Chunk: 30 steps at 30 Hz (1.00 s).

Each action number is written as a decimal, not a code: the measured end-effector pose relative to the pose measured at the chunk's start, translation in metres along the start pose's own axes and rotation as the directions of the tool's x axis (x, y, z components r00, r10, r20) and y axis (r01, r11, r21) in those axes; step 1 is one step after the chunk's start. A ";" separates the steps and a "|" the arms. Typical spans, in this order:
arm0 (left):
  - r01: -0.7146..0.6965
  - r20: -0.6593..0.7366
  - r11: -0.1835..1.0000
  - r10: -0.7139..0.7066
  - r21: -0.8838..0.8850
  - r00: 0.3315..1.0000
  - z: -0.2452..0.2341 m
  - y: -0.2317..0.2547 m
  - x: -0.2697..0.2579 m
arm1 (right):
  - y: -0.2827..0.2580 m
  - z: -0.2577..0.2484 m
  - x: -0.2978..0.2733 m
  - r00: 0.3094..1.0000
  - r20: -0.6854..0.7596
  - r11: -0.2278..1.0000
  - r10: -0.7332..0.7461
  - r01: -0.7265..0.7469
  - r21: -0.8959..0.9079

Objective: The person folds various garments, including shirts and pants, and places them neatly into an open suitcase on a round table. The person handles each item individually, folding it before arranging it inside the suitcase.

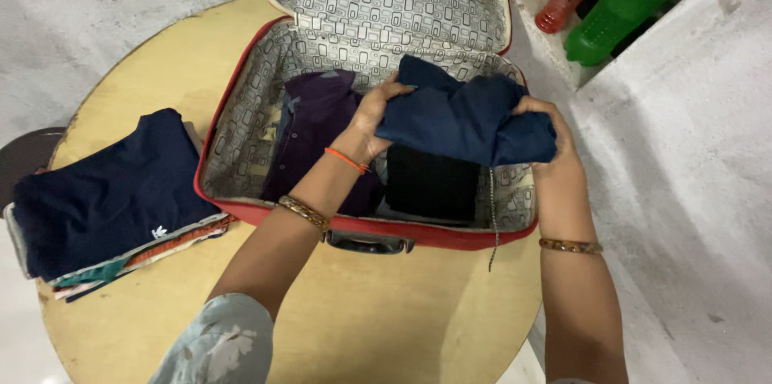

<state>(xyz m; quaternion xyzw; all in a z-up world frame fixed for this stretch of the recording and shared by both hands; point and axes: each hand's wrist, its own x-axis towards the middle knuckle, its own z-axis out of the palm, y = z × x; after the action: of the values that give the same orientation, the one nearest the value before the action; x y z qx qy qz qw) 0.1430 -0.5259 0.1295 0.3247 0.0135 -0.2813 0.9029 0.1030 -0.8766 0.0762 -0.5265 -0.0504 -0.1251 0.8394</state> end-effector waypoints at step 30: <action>0.501 -0.409 0.638 -0.302 0.584 0.861 -0.142 -0.109 0.114 | 0.104 -0.045 0.009 0.544 -0.448 -0.120 0.710 -0.534 -0.837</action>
<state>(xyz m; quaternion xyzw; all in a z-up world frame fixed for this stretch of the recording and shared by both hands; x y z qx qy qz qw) 0.2053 -0.5669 -0.0690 0.6525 0.1079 -0.4142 0.6254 0.1371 -0.8752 -0.0326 -0.8679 0.2243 0.3241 0.3024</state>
